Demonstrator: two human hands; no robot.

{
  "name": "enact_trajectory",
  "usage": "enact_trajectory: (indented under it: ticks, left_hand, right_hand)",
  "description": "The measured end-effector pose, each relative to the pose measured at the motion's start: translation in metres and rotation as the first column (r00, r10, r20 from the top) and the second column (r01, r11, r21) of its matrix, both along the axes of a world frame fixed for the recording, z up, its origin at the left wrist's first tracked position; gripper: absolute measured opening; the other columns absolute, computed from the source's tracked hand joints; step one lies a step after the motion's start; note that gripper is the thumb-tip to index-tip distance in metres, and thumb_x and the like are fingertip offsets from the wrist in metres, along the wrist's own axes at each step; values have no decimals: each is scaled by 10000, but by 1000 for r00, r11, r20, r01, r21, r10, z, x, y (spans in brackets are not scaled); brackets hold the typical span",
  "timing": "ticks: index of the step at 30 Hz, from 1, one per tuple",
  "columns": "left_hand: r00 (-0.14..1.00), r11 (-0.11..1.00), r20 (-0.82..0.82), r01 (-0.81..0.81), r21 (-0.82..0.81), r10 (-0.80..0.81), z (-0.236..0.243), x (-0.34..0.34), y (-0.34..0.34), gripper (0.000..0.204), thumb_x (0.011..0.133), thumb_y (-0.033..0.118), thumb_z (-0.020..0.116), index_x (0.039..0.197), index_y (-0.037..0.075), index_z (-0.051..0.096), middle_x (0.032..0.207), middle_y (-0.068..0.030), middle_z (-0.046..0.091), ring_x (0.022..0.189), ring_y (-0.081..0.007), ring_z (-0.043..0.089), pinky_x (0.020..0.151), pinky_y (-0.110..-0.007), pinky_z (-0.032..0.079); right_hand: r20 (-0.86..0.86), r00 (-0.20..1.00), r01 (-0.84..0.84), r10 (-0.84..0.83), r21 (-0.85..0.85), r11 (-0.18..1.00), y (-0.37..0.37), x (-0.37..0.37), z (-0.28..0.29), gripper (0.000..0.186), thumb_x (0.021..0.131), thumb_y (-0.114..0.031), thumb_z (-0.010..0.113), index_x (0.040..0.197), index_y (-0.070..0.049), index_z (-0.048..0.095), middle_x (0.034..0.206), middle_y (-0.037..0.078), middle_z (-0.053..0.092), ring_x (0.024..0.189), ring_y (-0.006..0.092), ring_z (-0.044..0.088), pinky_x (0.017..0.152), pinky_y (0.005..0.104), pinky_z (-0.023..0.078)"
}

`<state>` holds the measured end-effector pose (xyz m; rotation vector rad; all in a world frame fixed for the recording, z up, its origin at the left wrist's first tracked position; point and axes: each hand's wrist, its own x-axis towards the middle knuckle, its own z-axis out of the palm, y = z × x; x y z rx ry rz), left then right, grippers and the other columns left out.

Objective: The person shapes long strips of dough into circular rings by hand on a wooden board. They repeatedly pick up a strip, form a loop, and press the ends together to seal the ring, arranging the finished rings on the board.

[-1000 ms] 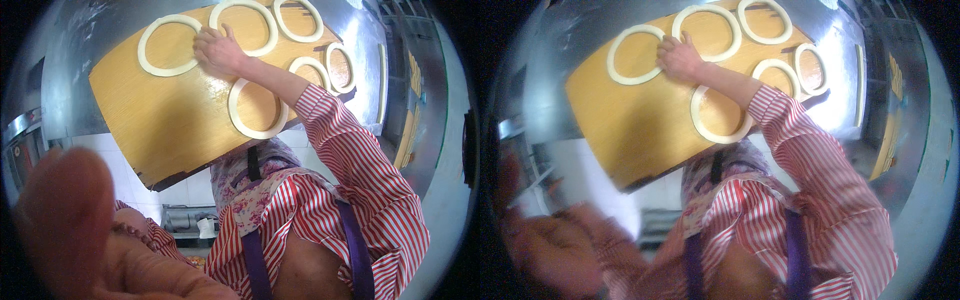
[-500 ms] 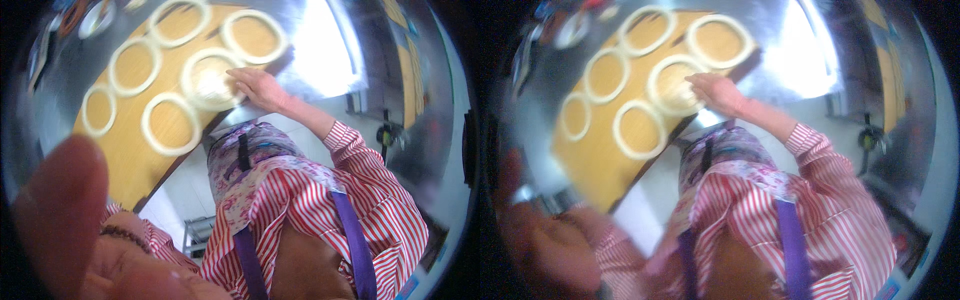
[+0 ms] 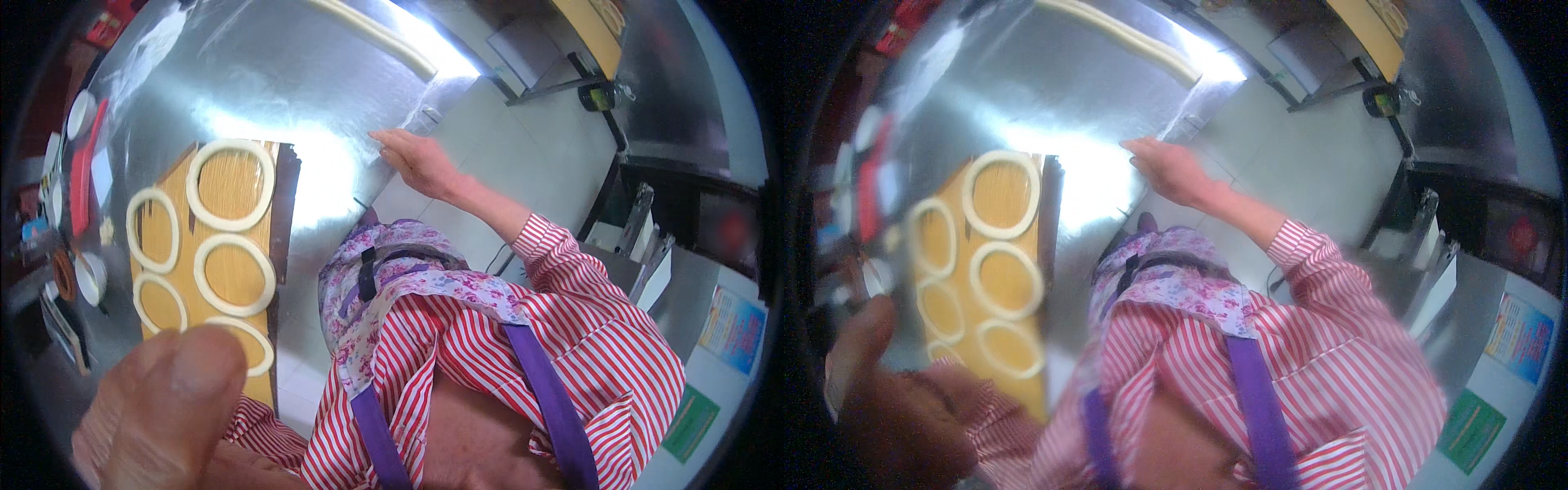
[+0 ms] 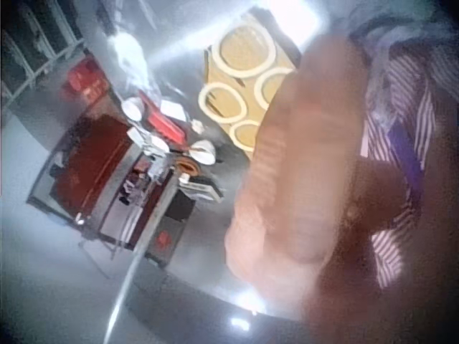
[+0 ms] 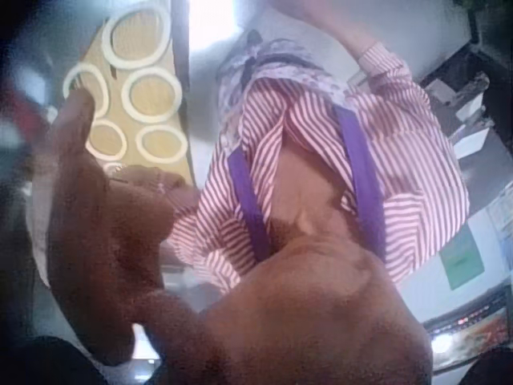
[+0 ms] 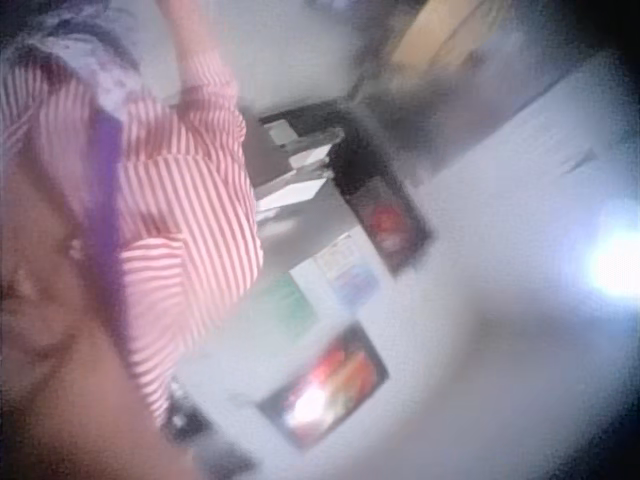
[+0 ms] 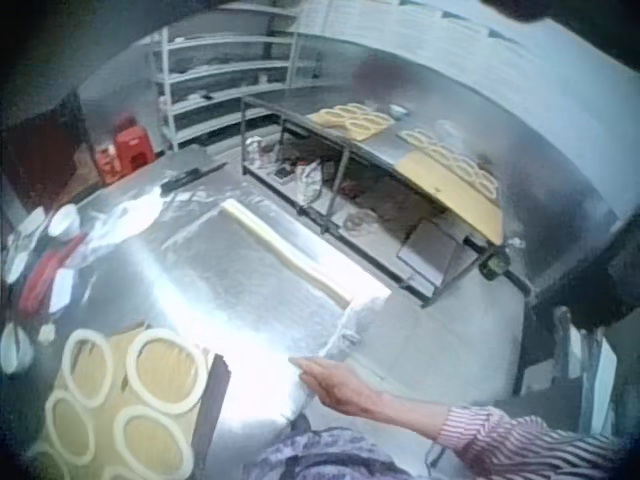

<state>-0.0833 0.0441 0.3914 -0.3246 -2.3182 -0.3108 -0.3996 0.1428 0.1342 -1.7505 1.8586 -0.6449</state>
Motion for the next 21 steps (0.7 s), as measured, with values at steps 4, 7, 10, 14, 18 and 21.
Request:
enact_trajectory:
  ticks: [4,7,10,14,18,21]
  left_hand:
    - [1000,1000,-5,-17,3,17,-8,16,-15,333,708,-85,624,1023,17,656,967,-152,713,737,-238,683,689,-321,544]
    - [1000,1000,-18,10,23,-10,-29,14,-27,340,704,-91,623,1024,18,656,967,-151,714,731,-238,684,687,-320,545]
    - [1000,999,-13,-29,19,29,-34,18,-33,347,700,-97,621,1025,18,655,967,-151,715,726,-237,685,685,-319,545]
    - [999,1000,-31,-23,15,24,-38,17,-45,357,694,-106,620,1027,19,654,968,-151,716,718,-237,686,682,-318,546]
    - [996,996,-37,-82,-31,81,-5,22,-43,366,689,-114,618,1028,20,654,968,-150,718,711,-237,687,678,-317,546]
    - [972,973,-45,-231,-16,230,1,29,-55,374,685,-121,617,1029,20,653,969,-150,719,705,-236,688,676,-316,547]
  right_hand:
    - [8,999,-39,40,-78,996,-31,19,-35,349,989,-104,523,1332,-47,557,1233,193,619,1099,366,608,925,419,502]
    - [-84,996,14,-17,-35,999,-60,5,-54,362,985,-117,529,1334,-27,550,1300,187,593,1166,365,576,981,430,473]
    - [-212,977,21,-30,-45,999,-98,0,-87,412,973,-155,551,1358,-12,526,1419,190,517,1302,374,487,1088,446,398]
    - [-439,892,65,-111,-118,991,-132,-32,-115,515,960,-217,572,1422,-16,461,1544,193,379,1439,385,329,1189,480,275]
    - [-485,865,86,-124,-101,991,-167,-28,-111,579,971,-260,547,1471,-15,391,1590,193,302,1477,392,254,1209,528,206]
    - [-448,879,148,-162,-67,987,-160,-18,-106,618,975,-257,533,1499,1,331,1601,189,280,1495,363,231,1210,556,175]
